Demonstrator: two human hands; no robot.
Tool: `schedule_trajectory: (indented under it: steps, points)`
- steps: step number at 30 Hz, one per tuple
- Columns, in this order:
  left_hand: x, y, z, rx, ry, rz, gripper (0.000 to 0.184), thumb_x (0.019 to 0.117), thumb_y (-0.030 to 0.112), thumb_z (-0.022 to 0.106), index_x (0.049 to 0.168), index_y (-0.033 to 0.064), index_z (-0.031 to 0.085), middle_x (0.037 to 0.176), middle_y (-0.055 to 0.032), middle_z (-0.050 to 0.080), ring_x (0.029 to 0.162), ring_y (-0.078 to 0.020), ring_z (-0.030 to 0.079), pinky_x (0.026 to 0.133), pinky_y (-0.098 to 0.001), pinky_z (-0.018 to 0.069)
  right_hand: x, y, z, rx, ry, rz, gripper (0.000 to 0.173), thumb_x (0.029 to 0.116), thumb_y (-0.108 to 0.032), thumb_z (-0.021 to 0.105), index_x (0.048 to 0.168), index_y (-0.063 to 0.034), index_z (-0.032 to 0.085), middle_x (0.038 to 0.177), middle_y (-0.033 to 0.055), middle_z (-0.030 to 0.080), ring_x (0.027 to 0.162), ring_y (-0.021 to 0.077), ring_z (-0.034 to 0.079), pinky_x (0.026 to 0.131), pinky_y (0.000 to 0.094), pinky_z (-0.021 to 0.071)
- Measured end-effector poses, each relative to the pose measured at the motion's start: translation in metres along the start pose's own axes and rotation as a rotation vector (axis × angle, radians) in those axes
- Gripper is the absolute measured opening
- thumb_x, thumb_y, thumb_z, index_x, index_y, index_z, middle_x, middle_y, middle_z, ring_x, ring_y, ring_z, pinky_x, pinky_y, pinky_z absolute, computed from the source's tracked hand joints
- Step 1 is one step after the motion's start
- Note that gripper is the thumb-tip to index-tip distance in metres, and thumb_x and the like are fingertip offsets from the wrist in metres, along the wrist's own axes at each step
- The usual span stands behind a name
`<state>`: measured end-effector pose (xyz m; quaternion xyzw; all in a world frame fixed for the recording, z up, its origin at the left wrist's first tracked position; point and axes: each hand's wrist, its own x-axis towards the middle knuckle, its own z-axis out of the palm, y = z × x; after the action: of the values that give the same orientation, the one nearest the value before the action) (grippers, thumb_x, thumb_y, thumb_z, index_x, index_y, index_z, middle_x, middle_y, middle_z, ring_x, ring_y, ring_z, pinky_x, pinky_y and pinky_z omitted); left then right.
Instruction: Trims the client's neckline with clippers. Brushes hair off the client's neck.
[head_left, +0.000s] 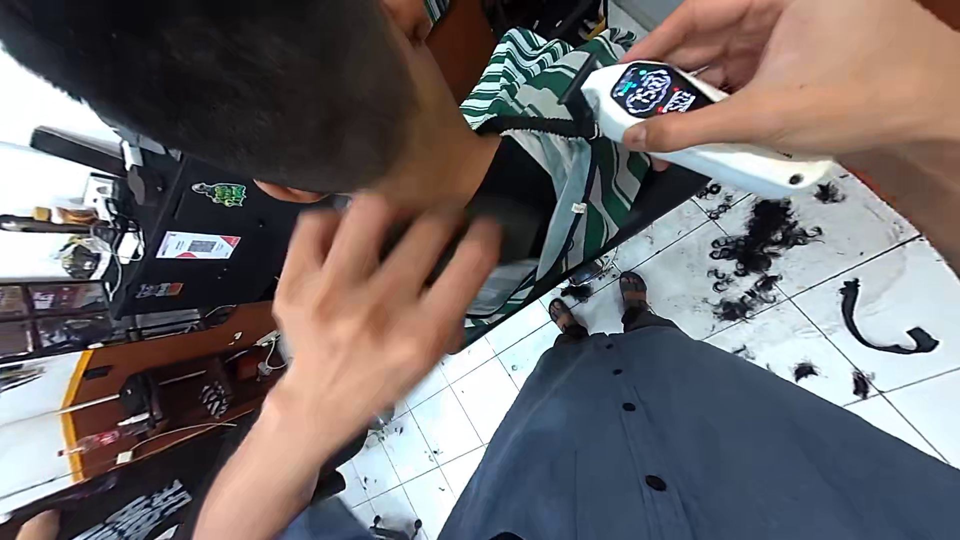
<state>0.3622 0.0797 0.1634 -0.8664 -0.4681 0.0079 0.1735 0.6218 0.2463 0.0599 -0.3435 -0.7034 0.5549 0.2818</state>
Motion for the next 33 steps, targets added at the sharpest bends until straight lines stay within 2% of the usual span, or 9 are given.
schedule_trajectory:
  steps: [2, 5, 6, 8, 10, 11, 16, 30, 33]
  points:
    - [0.002, -0.012, 0.023, 0.011, -0.056, -0.003, 0.030, 0.0984, 0.005, 0.053, 0.126, 0.0054, 0.063, 0.126, -0.0162, 0.068, 0.116, -0.0385, 0.062, 0.093, -0.0565, 0.0423, 0.004, -0.005, 0.015, -0.039, -0.005, 0.018, 0.040, 0.0803, -0.025, 0.080, 0.117, -0.0126, 0.069, 0.095, -0.0068, 0.073, 0.075, -0.0033, 0.069, 0.063, 0.0137, 0.0587]
    - [-0.034, -0.016, 0.033, -0.327, -0.136, -0.062, 0.027, 0.0901, 0.017, 0.048, 0.098, 0.0082, 0.073, 0.075, -0.0061, 0.065, 0.069, -0.0242, 0.064, 0.058, -0.0449, 0.0473, 0.014, -0.012, 0.026, -0.149, -0.041, -0.024, 0.045, 0.0793, -0.025, 0.081, 0.119, -0.0103, 0.066, 0.100, -0.0015, 0.073, 0.084, 0.0012, 0.070, 0.073, 0.0195, 0.0598]
    - [-0.050, -0.011, 0.036, -0.453, -0.107, -0.123, 0.028, 0.0908, 0.021, 0.049, 0.094, 0.0103, 0.074, 0.074, -0.0033, 0.068, 0.068, -0.0180, 0.064, 0.058, -0.0386, 0.0478, 0.017, -0.014, 0.030, -0.180, -0.066, -0.033, 0.046, 0.0796, -0.026, 0.081, 0.120, -0.0091, 0.066, 0.101, 0.0000, 0.074, 0.086, 0.0028, 0.071, 0.076, 0.0217, 0.0601]
    - [-0.069, 0.006, 0.060, -0.542, 0.019, -0.261, 0.024, 0.0909, 0.019, 0.053, 0.095, 0.0077, 0.074, 0.103, -0.0112, 0.073, 0.089, -0.0228, 0.069, 0.070, -0.0404, 0.0542, 0.024, -0.017, 0.046, -0.230, -0.131, -0.054, 0.047, 0.0783, -0.028, 0.082, 0.119, -0.0080, 0.066, 0.098, 0.0012, 0.074, 0.083, 0.0052, 0.071, 0.074, 0.0248, 0.0603]
    - [-0.072, 0.027, 0.096, -0.531, 0.051, -0.380, 0.023, 0.0887, 0.018, 0.053, 0.095, 0.0059, 0.072, 0.150, -0.0186, 0.052, 0.112, -0.0342, 0.063, 0.076, -0.0470, 0.0534, 0.031, -0.023, 0.066, -0.285, -0.206, -0.063, 0.047, 0.0766, -0.031, 0.083, 0.115, -0.0083, 0.070, 0.092, 0.0012, 0.073, 0.077, 0.0068, 0.068, 0.069, 0.0275, 0.0583]
    - [-0.069, 0.037, 0.112, -0.508, 0.064, -0.421, 0.023, 0.0863, 0.018, 0.052, 0.092, 0.0066, 0.071, 0.157, -0.0199, 0.043, 0.113, -0.0366, 0.062, 0.072, -0.0466, 0.0533, 0.033, -0.028, 0.073, -0.311, -0.238, -0.049, 0.045, 0.0767, -0.031, 0.084, 0.114, -0.0081, 0.071, 0.091, 0.0019, 0.073, 0.075, 0.0081, 0.067, 0.067, 0.0291, 0.0560]
    - [-0.064, 0.053, 0.142, -0.435, 0.117, -0.514, 0.017, 0.0784, 0.016, 0.055, 0.084, 0.0066, 0.069, 0.163, -0.0177, 0.034, 0.104, -0.0348, 0.062, 0.059, -0.0412, 0.0487, 0.040, -0.051, 0.088, -0.478, -0.329, 0.089, 0.040, 0.0817, -0.032, 0.084, 0.112, -0.0081, 0.072, 0.092, 0.0036, 0.074, 0.079, 0.0106, 0.068, 0.070, 0.0318, 0.0548]
    - [-0.071, 0.034, 0.141, -0.467, 0.162, -0.394, 0.022, 0.0805, 0.016, 0.053, 0.088, 0.0039, 0.070, 0.160, -0.0184, 0.039, 0.099, -0.0339, 0.062, 0.057, -0.0405, 0.0447, 0.035, -0.079, 0.116, -0.577, -0.127, 0.053, 0.043, 0.0772, -0.036, 0.082, 0.111, -0.0114, 0.070, 0.094, -0.0022, 0.071, 0.076, 0.0034, 0.064, 0.065, 0.0237, 0.0529]
    - [-0.072, 0.030, 0.141, -0.484, 0.153, -0.370, 0.022, 0.0796, 0.017, 0.054, 0.088, 0.0041, 0.070, 0.159, -0.0201, 0.041, 0.097, -0.0347, 0.062, 0.054, -0.0400, 0.0441, 0.030, -0.083, 0.124, -0.516, -0.067, 0.082, 0.045, 0.0790, -0.035, 0.083, 0.115, -0.0112, 0.068, 0.100, -0.0017, 0.073, 0.082, 0.0025, 0.069, 0.071, 0.0218, 0.0591]
